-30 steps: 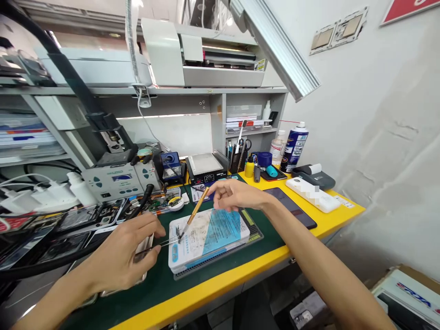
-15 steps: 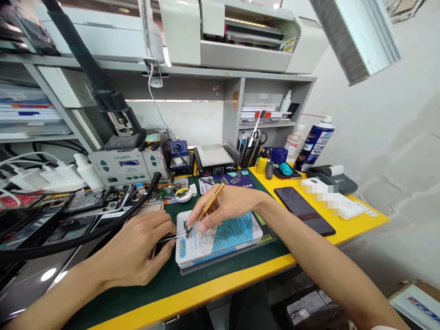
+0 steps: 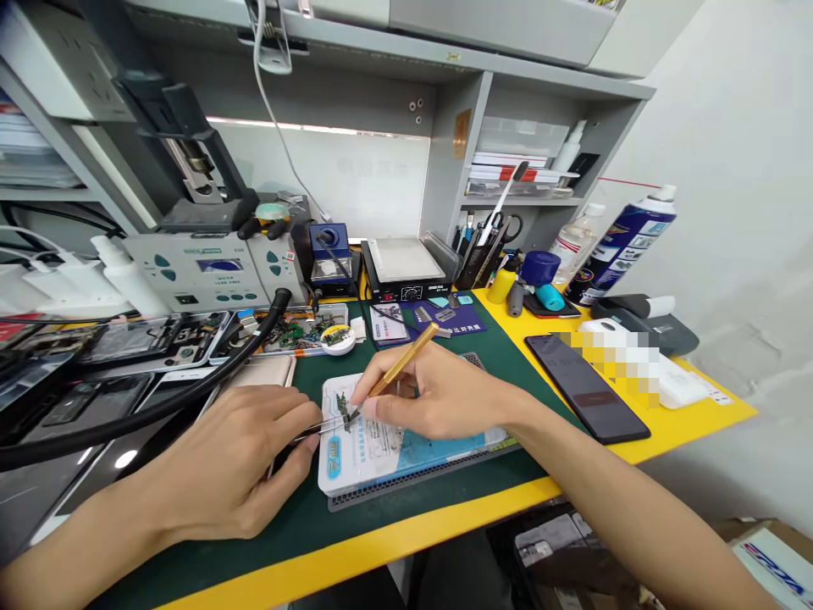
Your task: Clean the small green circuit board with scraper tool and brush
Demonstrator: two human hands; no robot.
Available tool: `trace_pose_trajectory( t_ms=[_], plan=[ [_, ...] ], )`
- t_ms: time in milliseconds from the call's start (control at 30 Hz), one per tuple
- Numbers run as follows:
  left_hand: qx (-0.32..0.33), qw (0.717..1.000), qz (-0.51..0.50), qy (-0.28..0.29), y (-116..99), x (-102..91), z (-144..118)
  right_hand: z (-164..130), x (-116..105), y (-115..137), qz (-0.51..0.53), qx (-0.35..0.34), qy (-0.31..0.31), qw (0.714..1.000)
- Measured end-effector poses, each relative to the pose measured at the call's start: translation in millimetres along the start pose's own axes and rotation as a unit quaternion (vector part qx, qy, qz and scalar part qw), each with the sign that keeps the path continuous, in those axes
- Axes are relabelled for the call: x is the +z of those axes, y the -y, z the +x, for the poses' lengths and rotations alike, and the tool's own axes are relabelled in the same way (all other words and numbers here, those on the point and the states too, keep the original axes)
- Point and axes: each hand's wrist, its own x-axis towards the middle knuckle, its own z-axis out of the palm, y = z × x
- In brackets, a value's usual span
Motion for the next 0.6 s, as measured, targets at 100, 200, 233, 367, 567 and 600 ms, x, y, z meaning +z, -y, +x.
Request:
trace_pose_trajectory(
  t_ms=[100,200,233,367,567,600],
  plan=[
    [0.001,1.0,0.008,-0.009,0.2,-0.4,-0.8,-0.1,4.4,-0.4,0.01,-0.004,-0.018,1.0],
    [-0.001,1.0,0.012,-0.018,0.3,-0.8,-1.1,0.5,6.1,-1.3,0.025,-0.006,-0.032,0.999],
    [0.0,1.0,0.012,-0.02,0.2,-0.8,-1.1,0.6,6.4,-1.6,0.026,-0.007,-0.034,0.999],
    [0.007,1.0,0.013,-0.02,0.2,-0.2,-1.0,0.6,7.6,-2.2,0.005,-0.004,-0.03,1.0],
    [0.004,1.0,0.012,-0.009,0.1,1.2,-0.8,1.2,8.9,-1.2,0.008,-0.002,-0.039,0.999],
    [0.003,1.0,0.011,-0.009,0.0,1.1,-0.8,1.4,8.9,-1.1,0.012,-0.001,-0.041,0.999]
  ],
)
